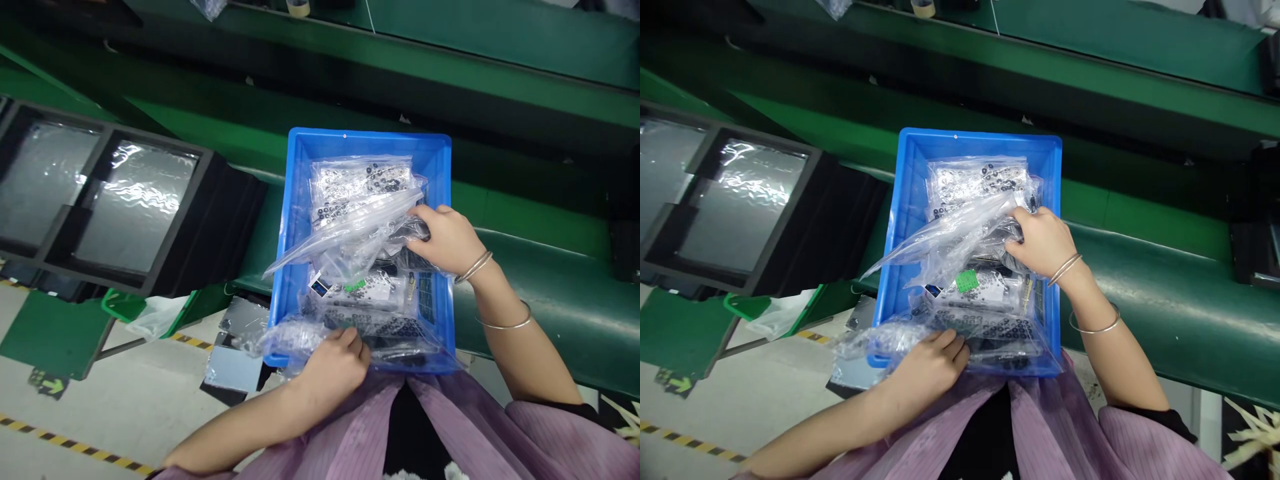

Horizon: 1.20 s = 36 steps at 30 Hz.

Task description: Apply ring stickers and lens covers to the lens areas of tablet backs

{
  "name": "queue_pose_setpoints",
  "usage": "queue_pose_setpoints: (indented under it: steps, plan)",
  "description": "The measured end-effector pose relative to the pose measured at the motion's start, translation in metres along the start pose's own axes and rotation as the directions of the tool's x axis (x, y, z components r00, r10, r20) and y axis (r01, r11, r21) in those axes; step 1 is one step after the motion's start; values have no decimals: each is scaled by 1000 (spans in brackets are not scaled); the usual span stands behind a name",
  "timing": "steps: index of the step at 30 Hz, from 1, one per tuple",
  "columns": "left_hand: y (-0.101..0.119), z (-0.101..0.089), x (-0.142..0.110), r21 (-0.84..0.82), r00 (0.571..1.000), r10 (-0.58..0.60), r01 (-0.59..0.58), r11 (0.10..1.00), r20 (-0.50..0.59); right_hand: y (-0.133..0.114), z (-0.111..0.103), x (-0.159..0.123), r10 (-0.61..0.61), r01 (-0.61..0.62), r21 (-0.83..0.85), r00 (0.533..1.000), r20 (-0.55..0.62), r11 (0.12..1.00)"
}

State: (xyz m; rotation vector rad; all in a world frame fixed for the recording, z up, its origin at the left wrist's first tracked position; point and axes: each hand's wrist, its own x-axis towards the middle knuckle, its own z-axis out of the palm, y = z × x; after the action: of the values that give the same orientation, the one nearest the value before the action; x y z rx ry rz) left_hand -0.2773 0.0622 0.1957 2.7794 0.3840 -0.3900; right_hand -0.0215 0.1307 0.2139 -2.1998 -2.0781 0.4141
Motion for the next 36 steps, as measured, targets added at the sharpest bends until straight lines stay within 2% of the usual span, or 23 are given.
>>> queue_pose_setpoints:
  steps: [7, 13, 16, 18, 20, 22, 23, 24, 26, 27, 30, 33, 36]
  plan:
    - [-62, -26, 45, 14, 983, -175, 175, 985, 54, 1, -1, 3, 19, -19, -8, 1000, 20, 1000]
    - [-118, -44, 88, -54, 976, -215, 217, 975, 38, 6, -4, 10, 11, -9, -34, 999, 52, 999]
    - [-138, -47, 109, -61, 964, -267, 266, 962, -8, 6, -13, 5, -75, 69, -124, 996, -47, 990]
    - [-147, -47, 118, -70, 952, -305, 302, 951, -35, -1, -19, -5, -168, 129, -221, 972, -165, 967]
    - [-154, -45, 124, -84, 943, -326, 321, 943, -61, -15, -15, -20, -256, 194, -269, 941, -221, 943]
    - [-159, -44, 126, -98, 939, -334, 326, 940, -79, -34, 3, -38, -364, 333, -212, 922, -129, 919]
    - [-161, -44, 127, -103, 938, -337, 328, 939, -85, -45, 18, -47, -437, 428, -148, 899, -29, 892]
    - [-163, -43, 128, -108, 936, -341, 331, 937, -89, -56, 35, -55, -514, 521, -56, 851, 102, 852]
    - [-167, -44, 130, -115, 934, -345, 334, 935, -93, -75, 74, -67, -574, 585, 7, 793, 204, 811]
    - [-168, -44, 130, -119, 934, -345, 333, 935, -96, -82, 92, -71, -559, 573, 8, 796, 233, 820]
    - [-171, -45, 131, -129, 934, -340, 326, 936, -110, -90, 127, -74, -408, 436, -59, 876, 259, 898]
    - [-173, -45, 131, -130, 926, -348, 331, 935, -145, -81, 134, -72, -245, 285, -123, 933, 265, 951]
    - [-172, -45, 130, -120, 915, -352, 334, 935, -195, -68, 131, -67, -134, 183, -158, 951, 280, 970]
